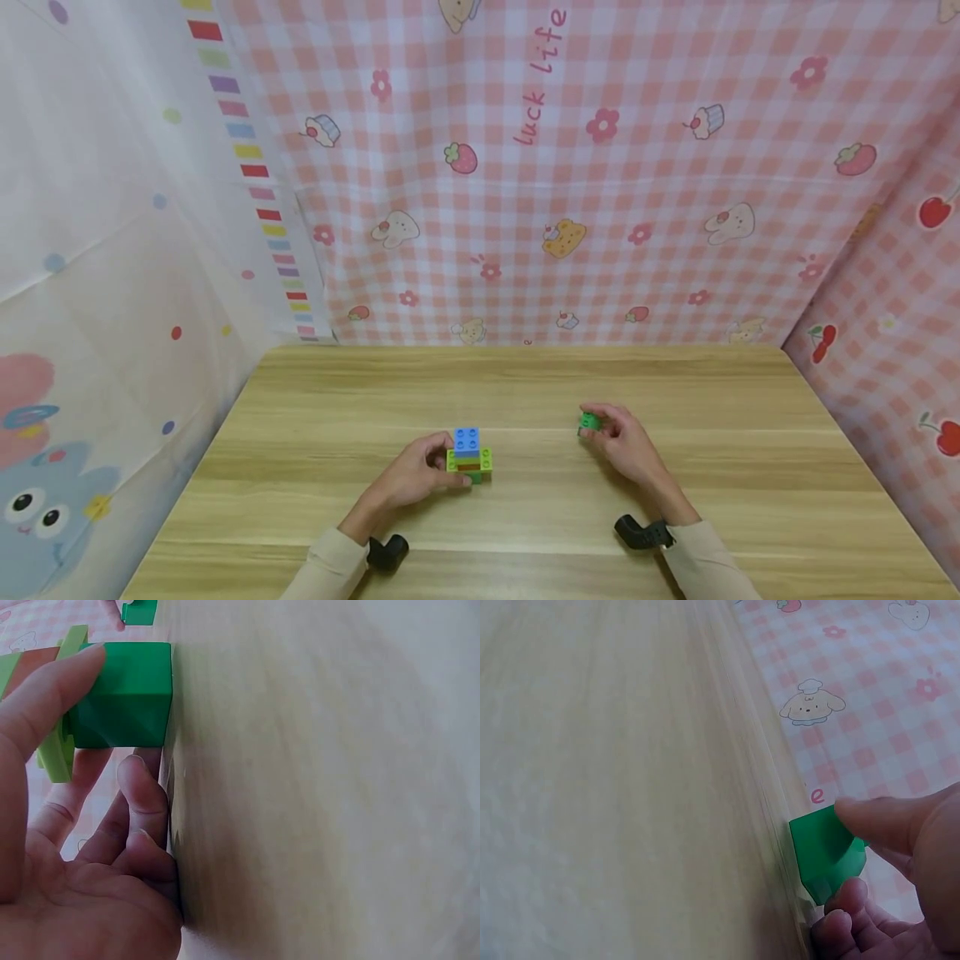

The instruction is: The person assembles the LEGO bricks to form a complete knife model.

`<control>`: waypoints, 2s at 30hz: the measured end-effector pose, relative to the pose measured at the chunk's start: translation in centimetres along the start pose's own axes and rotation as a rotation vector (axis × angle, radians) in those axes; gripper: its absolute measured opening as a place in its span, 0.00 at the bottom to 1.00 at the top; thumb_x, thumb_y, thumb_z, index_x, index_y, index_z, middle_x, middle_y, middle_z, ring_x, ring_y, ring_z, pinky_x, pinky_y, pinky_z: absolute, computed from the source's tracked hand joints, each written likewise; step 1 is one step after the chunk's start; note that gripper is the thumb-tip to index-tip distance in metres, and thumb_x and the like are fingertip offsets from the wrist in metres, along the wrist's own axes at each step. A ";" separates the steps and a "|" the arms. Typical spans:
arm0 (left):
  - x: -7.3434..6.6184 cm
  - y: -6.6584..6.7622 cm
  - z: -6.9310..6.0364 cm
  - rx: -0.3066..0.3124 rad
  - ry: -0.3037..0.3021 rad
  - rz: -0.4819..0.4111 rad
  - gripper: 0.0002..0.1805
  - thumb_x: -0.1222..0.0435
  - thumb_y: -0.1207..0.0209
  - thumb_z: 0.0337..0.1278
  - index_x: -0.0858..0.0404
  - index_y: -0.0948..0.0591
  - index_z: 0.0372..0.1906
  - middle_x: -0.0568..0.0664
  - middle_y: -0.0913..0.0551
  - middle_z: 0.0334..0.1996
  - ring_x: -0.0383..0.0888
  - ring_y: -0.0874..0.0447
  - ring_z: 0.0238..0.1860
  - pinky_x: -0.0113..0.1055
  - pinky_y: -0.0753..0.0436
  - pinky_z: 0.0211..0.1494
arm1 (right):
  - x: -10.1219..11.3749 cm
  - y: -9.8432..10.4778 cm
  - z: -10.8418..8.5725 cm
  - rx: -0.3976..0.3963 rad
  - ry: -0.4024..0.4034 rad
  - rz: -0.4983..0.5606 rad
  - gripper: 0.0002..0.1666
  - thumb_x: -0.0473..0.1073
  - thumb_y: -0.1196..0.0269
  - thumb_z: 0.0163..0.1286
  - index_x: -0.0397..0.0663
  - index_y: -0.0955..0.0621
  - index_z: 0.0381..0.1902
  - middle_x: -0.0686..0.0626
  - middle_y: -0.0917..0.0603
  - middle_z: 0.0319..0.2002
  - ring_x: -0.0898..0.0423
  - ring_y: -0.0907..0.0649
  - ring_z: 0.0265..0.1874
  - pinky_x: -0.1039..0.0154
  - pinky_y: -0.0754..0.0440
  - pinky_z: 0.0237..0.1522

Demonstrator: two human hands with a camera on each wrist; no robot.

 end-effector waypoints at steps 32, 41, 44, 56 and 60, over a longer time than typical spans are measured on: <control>0.1 0.0 0.0 -0.006 0.007 0.021 0.17 0.59 0.26 0.48 0.57 0.24 0.35 0.45 0.26 0.31 0.43 0.30 0.35 0.33 0.30 0.38 | 1.1 -0.4 -0.1 0.012 -0.045 0.036 0.24 0.33 0.33 0.65 0.44 0.20 0.59 0.39 0.20 0.52 0.56 0.24 0.29 0.68 0.26 0.24; 0.1 0.0 0.0 -0.008 0.007 0.025 0.17 0.60 0.26 0.49 0.58 0.24 0.36 0.46 0.26 0.32 0.44 0.30 0.35 0.33 0.31 0.37 | 2.7 -0.5 -0.2 0.062 -0.018 0.107 0.24 0.38 0.34 0.68 0.45 0.22 0.61 0.39 0.21 0.52 0.53 0.23 0.24 0.66 0.28 0.18; 0.0 0.0 0.0 -0.005 0.010 0.019 0.17 0.60 0.26 0.49 0.58 0.24 0.36 0.45 0.26 0.32 0.44 0.30 0.35 0.33 0.30 0.38 | 3.9 -0.7 -0.3 0.083 -0.005 0.121 0.23 0.38 0.34 0.68 0.45 0.22 0.61 0.39 0.21 0.52 0.53 0.24 0.24 0.67 0.29 0.18; -0.1 0.0 0.0 0.006 0.006 0.021 0.16 0.59 0.27 0.49 0.57 0.23 0.37 0.45 0.25 0.33 0.44 0.30 0.35 0.33 0.31 0.38 | 7.6 -1.6 0.0 0.125 0.091 0.110 0.22 0.39 0.34 0.68 0.50 0.21 0.60 0.44 0.19 0.49 0.59 0.27 0.23 0.69 0.31 0.22; -0.1 -0.1 0.0 0.005 0.003 0.028 0.16 0.59 0.27 0.50 0.56 0.23 0.37 0.45 0.26 0.32 0.44 0.30 0.35 0.33 0.31 0.38 | 8.3 -1.8 0.1 0.142 0.127 0.129 0.21 0.43 0.33 0.67 0.53 0.19 0.59 0.45 0.19 0.48 0.60 0.27 0.23 0.69 0.30 0.22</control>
Point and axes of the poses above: each hand's wrist, its own z-axis towards the middle knuckle, its own y-axis out of the back of the hand, x = y × z, the point moved 3 cm from there along z, towards the middle knuckle
